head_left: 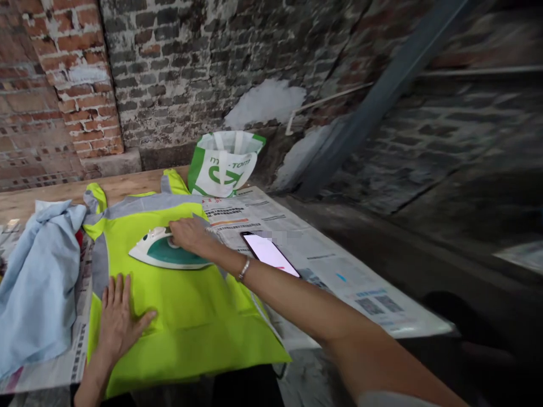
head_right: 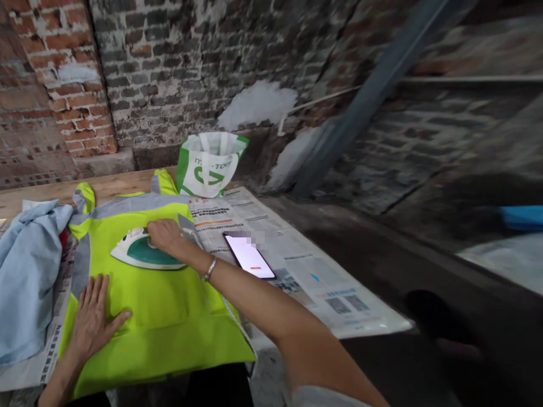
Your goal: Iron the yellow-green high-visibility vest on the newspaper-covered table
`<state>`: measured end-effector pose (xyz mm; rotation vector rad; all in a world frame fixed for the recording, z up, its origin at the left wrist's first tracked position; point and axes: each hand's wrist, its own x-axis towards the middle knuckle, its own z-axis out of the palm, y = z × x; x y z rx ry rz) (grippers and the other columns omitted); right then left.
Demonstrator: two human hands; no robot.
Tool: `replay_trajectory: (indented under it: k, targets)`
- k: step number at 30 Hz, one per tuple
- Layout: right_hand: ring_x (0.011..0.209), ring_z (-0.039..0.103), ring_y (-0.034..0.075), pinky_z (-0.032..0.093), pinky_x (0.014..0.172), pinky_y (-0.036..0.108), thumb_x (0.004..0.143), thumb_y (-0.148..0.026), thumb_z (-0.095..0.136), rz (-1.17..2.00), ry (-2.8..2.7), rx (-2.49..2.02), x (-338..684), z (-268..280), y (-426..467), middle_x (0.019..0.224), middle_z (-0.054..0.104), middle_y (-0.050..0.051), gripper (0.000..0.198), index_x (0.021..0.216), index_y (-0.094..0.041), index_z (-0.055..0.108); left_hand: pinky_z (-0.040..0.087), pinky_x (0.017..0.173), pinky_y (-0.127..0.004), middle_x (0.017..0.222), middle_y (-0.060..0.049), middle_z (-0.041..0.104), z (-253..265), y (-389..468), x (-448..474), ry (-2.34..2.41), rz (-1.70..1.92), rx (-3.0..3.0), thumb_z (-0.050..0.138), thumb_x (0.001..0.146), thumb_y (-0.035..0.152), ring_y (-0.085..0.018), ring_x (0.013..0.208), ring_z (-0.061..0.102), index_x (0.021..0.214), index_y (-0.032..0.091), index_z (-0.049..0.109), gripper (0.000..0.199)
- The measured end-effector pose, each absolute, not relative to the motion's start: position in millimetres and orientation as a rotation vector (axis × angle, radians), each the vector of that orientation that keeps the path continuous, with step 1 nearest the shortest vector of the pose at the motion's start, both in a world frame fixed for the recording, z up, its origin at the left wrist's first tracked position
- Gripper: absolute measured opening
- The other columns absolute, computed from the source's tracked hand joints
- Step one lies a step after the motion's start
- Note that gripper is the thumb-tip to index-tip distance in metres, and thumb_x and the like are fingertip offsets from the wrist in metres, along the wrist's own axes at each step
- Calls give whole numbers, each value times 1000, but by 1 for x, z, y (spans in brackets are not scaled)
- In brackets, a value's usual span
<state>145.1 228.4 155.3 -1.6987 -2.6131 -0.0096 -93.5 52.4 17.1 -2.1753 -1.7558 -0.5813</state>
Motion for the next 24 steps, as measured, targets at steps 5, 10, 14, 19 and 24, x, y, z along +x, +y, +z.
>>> replay_trajectory:
  k: [5,10,14,19,24]
  targets:
    - [116,67,34,51,93,38,94,-19,52,-77,-2504,-1731,139,155,313,119,73,25,36,122,-9,72,38,114,-63,163,-26,37,14,51,-90,-1708,-522,-2151,51,87,79,-46,153,29,159,13,34,99]
    - [119,65,34,49,99,39,91,-18,56,-40,-2402,-1829,134,161,372,125,69,28,39,124,-3,70,37,114,-64,163,-26,35,16,52,-87,-1698,-524,-2166,51,88,79,-46,154,26,157,12,34,97]
    - [121,64,35,49,98,37,86,-24,67,14,-2472,-1830,139,165,381,127,69,27,46,127,-3,69,36,114,-65,164,-26,35,18,55,-86,-1732,-537,-2183,51,86,80,-46,154,26,157,14,36,98]
    - [111,70,31,51,85,31,82,-31,71,46,-2695,-1715,155,168,342,115,77,16,36,114,-15,78,36,114,-66,161,-28,38,14,58,-90,-1722,-552,-2193,52,85,82,-48,152,30,152,10,43,99]
    - [102,73,27,47,74,27,80,-37,71,50,-2833,-1527,171,171,266,103,81,9,26,101,-23,80,36,114,-67,157,-31,42,9,61,-92,-1770,-585,-2161,49,82,86,-49,149,34,153,2,39,111]
